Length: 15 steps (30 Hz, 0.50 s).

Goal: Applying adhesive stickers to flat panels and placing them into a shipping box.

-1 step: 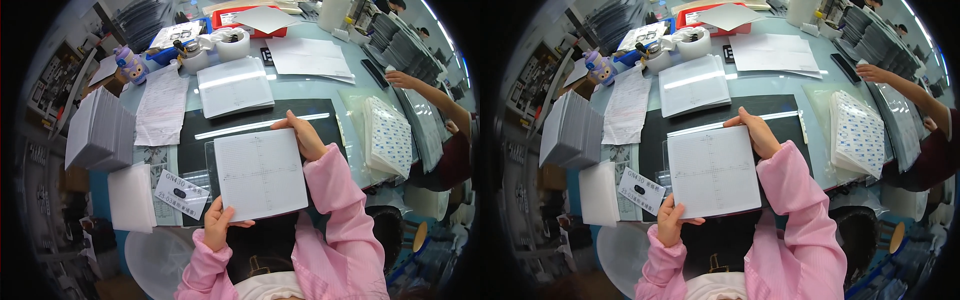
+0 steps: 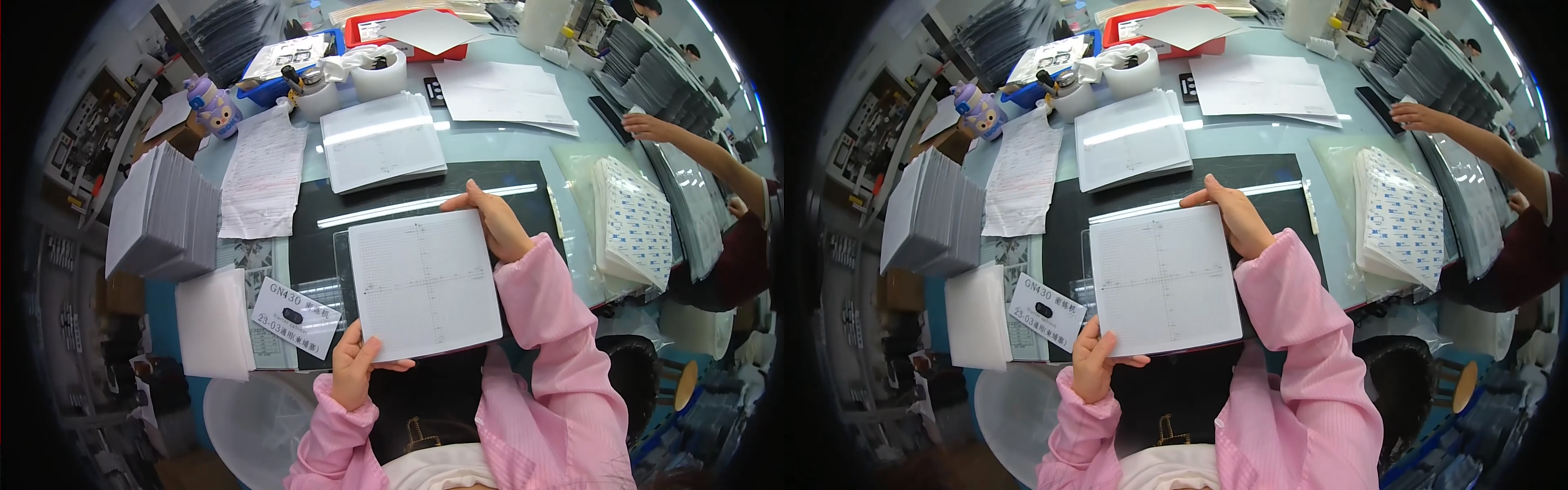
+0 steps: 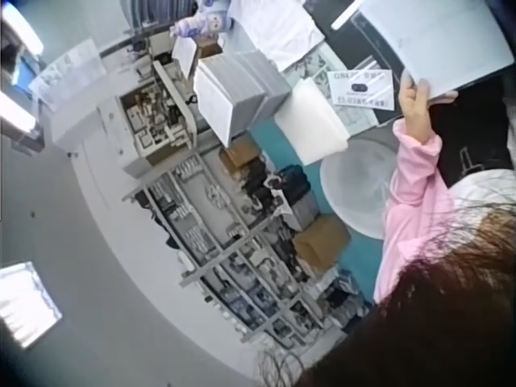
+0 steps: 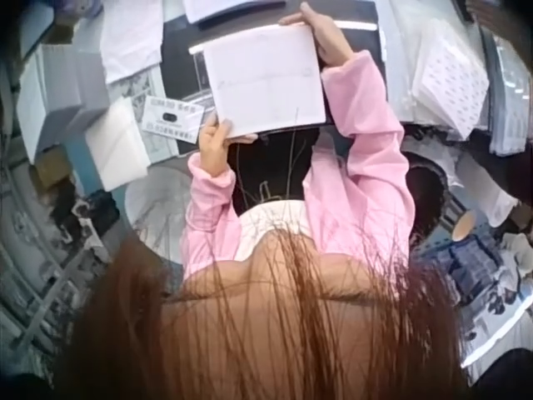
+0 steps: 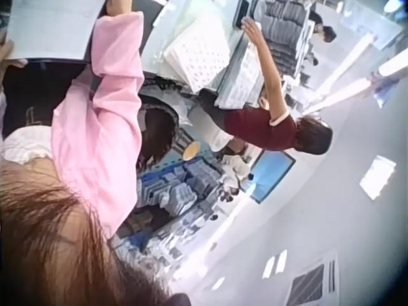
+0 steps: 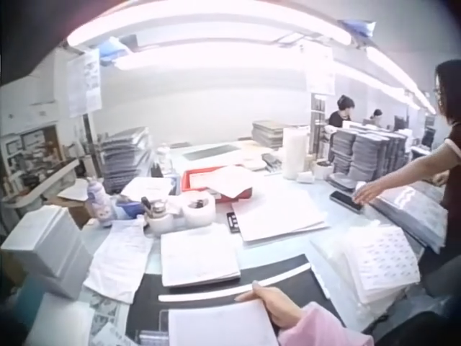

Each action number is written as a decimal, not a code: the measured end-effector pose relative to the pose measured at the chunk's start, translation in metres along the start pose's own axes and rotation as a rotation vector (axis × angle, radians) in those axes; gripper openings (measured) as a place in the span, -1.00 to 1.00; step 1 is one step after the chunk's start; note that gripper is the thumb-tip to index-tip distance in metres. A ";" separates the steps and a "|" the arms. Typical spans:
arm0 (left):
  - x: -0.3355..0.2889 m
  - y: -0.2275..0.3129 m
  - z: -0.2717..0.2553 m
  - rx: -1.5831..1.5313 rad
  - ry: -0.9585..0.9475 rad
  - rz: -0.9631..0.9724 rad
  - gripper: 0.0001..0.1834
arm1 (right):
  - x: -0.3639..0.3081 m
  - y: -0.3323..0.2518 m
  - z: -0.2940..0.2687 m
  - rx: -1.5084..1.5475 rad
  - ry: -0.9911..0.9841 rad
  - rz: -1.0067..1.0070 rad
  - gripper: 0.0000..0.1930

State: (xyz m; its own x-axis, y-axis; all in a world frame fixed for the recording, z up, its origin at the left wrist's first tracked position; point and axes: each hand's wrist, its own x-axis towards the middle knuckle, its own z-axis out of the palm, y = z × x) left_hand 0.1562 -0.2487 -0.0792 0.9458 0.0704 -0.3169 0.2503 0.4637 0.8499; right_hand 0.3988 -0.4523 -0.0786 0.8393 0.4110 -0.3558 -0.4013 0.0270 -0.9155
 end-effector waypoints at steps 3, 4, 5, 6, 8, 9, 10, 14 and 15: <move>0.000 0.000 -0.003 0.003 -0.002 0.001 -0.56 | 0.002 0.006 0.002 -0.027 -0.013 0.002 -0.51; 0.001 -0.001 -0.004 0.020 -0.018 0.004 -0.55 | 0.006 0.013 0.001 -0.149 0.008 -0.056 -0.59; 0.003 0.000 -0.003 0.022 -0.005 0.004 -0.55 | 0.008 0.017 -0.001 -0.270 0.027 -0.115 -0.66; 0.003 0.002 -0.002 -0.020 -0.032 -0.016 -0.54 | 0.006 0.016 0.001 -0.264 0.006 -0.106 -0.66; 0.000 0.000 -0.006 -0.060 -0.034 -0.029 -0.52 | 0.003 0.008 0.000 -0.275 0.057 -0.149 -0.75; 0.000 -0.003 -0.009 -0.066 -0.062 -0.022 -0.50 | 0.003 0.007 -0.003 -0.258 0.087 -0.157 -0.74; 0.000 -0.006 -0.010 -0.073 -0.101 -0.016 -0.47 | 0.004 0.006 -0.010 -0.243 0.126 -0.167 -0.73; -0.011 -0.001 -0.013 0.065 -0.025 0.019 -0.56 | 0.009 0.008 -0.016 -0.199 0.133 -0.147 -0.72; -0.012 0.000 -0.013 0.066 -0.019 0.024 -0.56 | 0.012 0.011 -0.017 -0.219 0.139 -0.163 -0.72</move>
State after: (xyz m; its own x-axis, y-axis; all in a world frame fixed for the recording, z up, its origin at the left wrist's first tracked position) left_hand 0.1421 -0.2383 -0.0807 0.9553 0.0641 -0.2887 0.2400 0.4024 0.8835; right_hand 0.4105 -0.4623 -0.0959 0.9343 0.2886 -0.2093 -0.1814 -0.1207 -0.9760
